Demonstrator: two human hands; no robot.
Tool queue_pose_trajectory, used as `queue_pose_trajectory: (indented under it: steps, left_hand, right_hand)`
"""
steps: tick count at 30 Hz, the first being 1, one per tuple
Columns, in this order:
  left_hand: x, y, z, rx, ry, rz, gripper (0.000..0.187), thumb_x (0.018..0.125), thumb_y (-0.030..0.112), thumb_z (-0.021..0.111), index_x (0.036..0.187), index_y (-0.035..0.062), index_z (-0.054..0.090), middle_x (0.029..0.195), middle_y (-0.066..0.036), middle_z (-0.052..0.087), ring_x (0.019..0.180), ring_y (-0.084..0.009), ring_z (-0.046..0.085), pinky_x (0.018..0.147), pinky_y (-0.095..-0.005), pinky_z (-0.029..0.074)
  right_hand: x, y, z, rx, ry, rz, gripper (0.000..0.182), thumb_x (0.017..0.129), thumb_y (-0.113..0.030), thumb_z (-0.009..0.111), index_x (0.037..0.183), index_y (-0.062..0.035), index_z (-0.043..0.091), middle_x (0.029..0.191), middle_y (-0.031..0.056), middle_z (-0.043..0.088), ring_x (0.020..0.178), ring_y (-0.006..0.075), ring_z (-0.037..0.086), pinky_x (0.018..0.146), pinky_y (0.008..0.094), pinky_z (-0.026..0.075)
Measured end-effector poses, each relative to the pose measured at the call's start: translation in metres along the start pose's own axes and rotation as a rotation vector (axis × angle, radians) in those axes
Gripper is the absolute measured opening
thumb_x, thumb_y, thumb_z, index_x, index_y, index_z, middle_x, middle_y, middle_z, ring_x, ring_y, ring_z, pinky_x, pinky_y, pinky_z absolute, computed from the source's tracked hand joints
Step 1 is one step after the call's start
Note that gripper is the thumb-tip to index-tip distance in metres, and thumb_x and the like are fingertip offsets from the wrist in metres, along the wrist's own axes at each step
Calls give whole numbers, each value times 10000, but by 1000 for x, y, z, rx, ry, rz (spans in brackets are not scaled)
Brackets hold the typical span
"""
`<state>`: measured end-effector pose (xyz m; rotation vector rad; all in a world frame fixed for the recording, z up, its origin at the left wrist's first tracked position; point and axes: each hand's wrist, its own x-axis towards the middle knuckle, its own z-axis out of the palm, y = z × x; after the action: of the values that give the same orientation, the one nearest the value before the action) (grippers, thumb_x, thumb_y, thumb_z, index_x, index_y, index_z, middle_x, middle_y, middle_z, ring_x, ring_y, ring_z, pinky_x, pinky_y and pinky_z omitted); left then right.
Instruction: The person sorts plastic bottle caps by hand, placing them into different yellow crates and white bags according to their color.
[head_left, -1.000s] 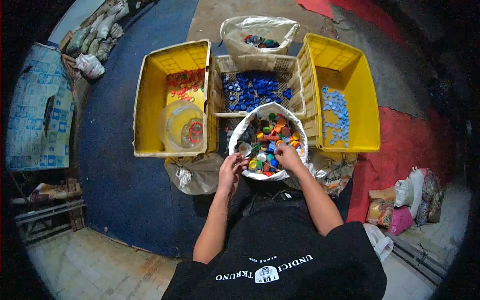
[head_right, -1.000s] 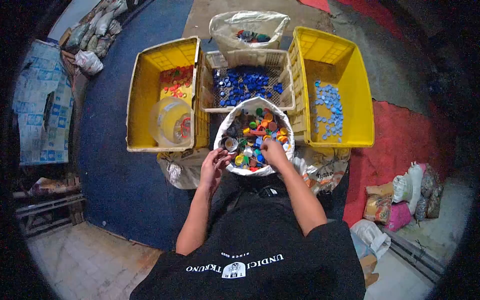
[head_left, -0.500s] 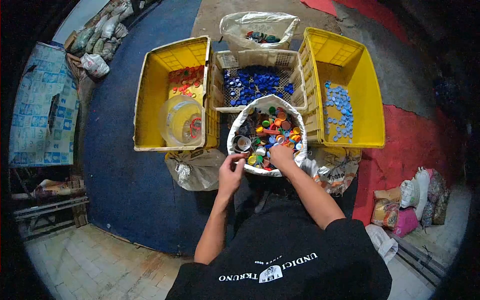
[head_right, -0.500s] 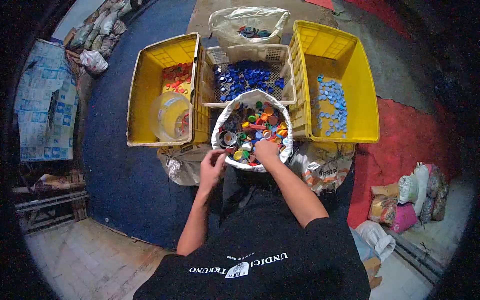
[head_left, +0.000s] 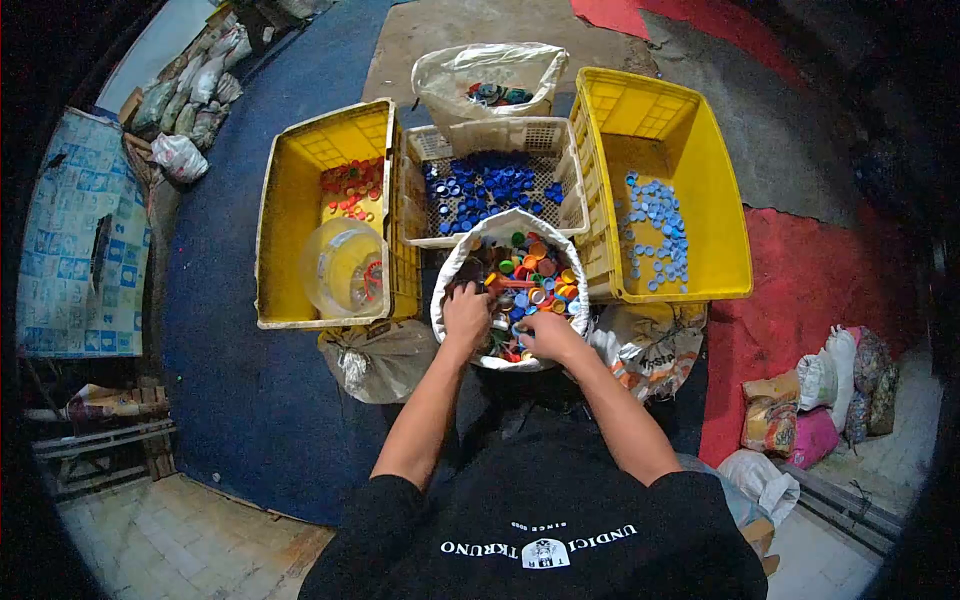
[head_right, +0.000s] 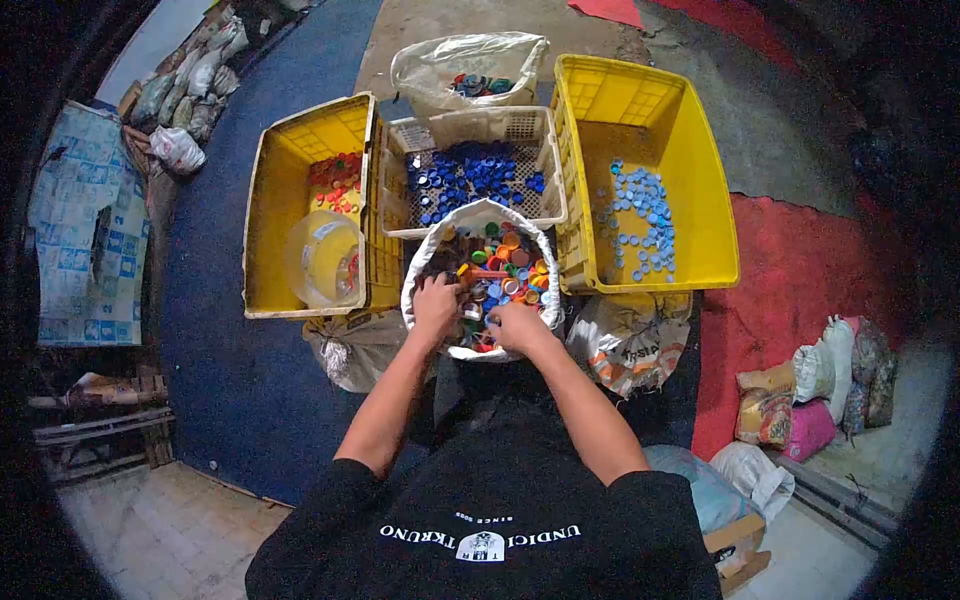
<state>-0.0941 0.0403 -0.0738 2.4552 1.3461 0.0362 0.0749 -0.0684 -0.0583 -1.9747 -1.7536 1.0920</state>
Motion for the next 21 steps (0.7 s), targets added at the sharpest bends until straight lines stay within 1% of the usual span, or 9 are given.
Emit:
queue_pose_trajectory:
  steps: [4, 5, 7, 9, 10, 14, 17, 20, 21]
  left_hand:
    - [-17, 0, -10, 222, 3, 75, 164, 794, 246, 610, 827, 157, 743, 1008, -75, 595, 1008, -269, 543, 852, -470, 420]
    - [-23, 0, -9, 221, -5, 72, 164, 794, 246, 610, 827, 157, 743, 1008, -75, 595, 1008, -269, 543, 852, -470, 420]
    - [-27, 1, -14, 213, 20, 90, 174, 770, 252, 637, 789, 113, 740, 1016, -89, 595, 1008, -279, 542, 860, -458, 416]
    - [-33, 6, -25, 222, -39, 51, 176, 763, 273, 655, 829, 140, 750, 1035, -80, 581, 1006, -281, 535, 856, -443, 420]
    - [-34, 9, -31, 232, -88, 15, 191, 756, 294, 673, 870, 167, 760, 1054, -70, 567, 1005, -283, 528, 853, -428, 423]
    - [-36, 8, -26, 160, -45, 12, 252, 717, 260, 713, 932, 130, 732, 1048, -87, 562, 994, -296, 529, 843, -414, 428]
    - [-33, 16, -31, 6, 106, -153, 317, 704, 199, 721, 1013, 138, 684, 1050, -87, 569, 986, -301, 530, 834, -406, 429]
    - [-25, 27, -37, -26, 207, 83, 332, 734, 172, 691, 1065, 176, 663, 1090, -68, 579, 1027, -274, 526, 869, -422, 406]
    - [-18, 28, -31, -29, 206, 83, 332, 734, 172, 691, 1065, 176, 663, 1090, -68, 579, 1027, -274, 526, 869, -422, 406]
  right_hand:
    - [13, 5, -22, 11, 214, 37, 222, 819, -155, 622, 982, -10, 664, 952, 223, 641, 932, 395, 616, 848, 468, 495]
    - [23, 14, -20, 48, 203, 133, 271, 797, -144, 655, 1032, -11, 642, 1028, 236, 611, 968, 405, 598, 869, 469, 487]
    - [35, 15, -28, -13, 342, 142, 295, 796, -119, 642, 1072, -17, 617, 1070, 228, 588, 983, 411, 592, 880, 467, 483]
    - [42, 21, -32, -55, 347, 106, 307, 798, -90, 623, 1097, -23, 599, 1097, 208, 579, 988, 413, 590, 877, 472, 485]
    - [47, 23, -31, -155, 242, 140, 283, 826, -98, 588, 1105, -56, 611, 1058, 168, 595, 957, 380, 610, 837, 473, 500]
    - [51, 8, 3, -409, 245, 22, 188, 857, -159, 554, 1010, -108, 651, 1000, 108, 614, 908, 295, 642, 750, 456, 520]
    - [30, -13, 32, -291, 188, -73, 252, 843, -267, 621, 986, -61, 646, 922, 120, 615, 880, 336, 625, 715, 480, 514]
    - [19, -23, 35, -382, 120, -112, 254, 833, -226, 589, 985, -43, 678, 953, 155, 653, 975, 330, 627, 813, 480, 512]
    - [20, -24, 31, -415, -75, -50, 270, 827, -218, 578, 982, -27, 689, 994, 168, 658, 1005, 348, 617, 827, 480, 511]
